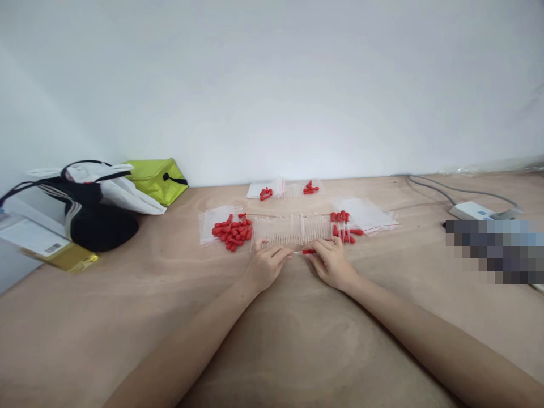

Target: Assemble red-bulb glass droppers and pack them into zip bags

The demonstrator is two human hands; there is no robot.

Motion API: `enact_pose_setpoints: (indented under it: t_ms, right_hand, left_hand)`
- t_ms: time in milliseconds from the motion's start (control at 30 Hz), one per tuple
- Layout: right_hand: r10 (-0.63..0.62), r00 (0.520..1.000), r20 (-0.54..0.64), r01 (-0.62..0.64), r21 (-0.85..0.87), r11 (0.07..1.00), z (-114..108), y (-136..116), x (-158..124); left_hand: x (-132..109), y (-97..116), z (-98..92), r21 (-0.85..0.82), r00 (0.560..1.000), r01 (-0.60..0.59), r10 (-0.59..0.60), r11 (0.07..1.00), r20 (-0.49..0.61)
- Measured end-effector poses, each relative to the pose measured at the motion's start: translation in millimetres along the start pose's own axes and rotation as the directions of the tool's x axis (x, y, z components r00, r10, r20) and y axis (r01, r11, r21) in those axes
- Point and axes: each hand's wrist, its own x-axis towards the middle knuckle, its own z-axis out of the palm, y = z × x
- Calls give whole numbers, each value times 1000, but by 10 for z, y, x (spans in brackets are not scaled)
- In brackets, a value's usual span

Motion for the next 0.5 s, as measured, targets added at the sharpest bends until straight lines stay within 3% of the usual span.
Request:
enact_pose_setpoints:
  t_ms: [500]
  right_hand:
    - [-97,991,-95,112,167,980,61,40,20]
  left_hand:
    - [-22,-41,15,-36,998,-58,58,998,-7]
